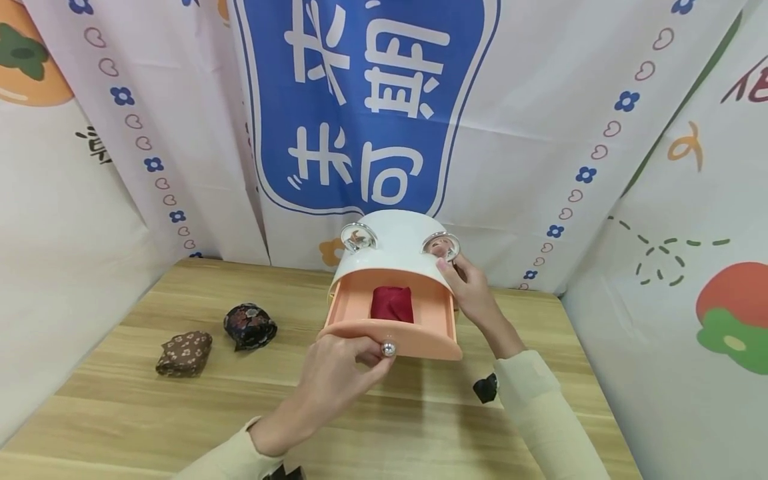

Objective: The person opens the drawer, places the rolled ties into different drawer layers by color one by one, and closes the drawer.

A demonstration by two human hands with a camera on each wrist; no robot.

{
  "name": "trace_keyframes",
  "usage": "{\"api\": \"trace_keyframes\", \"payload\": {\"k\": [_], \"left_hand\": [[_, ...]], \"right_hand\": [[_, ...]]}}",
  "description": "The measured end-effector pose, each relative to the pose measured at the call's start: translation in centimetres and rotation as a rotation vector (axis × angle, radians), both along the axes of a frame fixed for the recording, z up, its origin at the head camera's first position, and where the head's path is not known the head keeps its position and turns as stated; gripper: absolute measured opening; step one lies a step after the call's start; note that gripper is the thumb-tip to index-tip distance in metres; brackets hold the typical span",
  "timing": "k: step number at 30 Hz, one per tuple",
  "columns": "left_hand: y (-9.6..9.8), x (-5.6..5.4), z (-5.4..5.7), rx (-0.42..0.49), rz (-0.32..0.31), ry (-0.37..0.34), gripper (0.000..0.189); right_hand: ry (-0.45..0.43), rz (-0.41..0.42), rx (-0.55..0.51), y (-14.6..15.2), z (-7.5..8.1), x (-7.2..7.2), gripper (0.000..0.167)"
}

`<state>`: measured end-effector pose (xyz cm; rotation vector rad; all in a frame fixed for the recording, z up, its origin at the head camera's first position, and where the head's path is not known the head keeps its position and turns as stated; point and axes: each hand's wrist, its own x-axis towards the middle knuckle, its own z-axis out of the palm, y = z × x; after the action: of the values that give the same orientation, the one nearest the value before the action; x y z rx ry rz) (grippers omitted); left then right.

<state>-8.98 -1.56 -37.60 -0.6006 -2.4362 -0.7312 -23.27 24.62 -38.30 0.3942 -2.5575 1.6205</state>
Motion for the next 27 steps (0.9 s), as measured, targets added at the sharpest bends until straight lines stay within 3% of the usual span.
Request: {"api": "trace_keyframes", "payload": {"k": [10, 19, 27], "left_hand": [[-0.1, -0.3, 0.1, 0.010, -0.006, 0.015, 0.007], [-0.2, -0.8, 0.7, 0.028, -0.032, -0.019, 0.005], [-0.1, -1.5, 0.9, 0.013, -0.027, 0.008, 0.007]], "right_hand": [[0.007, 0.000, -0.002, -0.1, 0.1, 0.0, 0.056], [0.014, -0.013, 0.018, -0.1, 0.2, -0.1, 0.055], [0.019, -0.016, 0.023, -0.2, 0.1, -0.1, 0.053]]}}
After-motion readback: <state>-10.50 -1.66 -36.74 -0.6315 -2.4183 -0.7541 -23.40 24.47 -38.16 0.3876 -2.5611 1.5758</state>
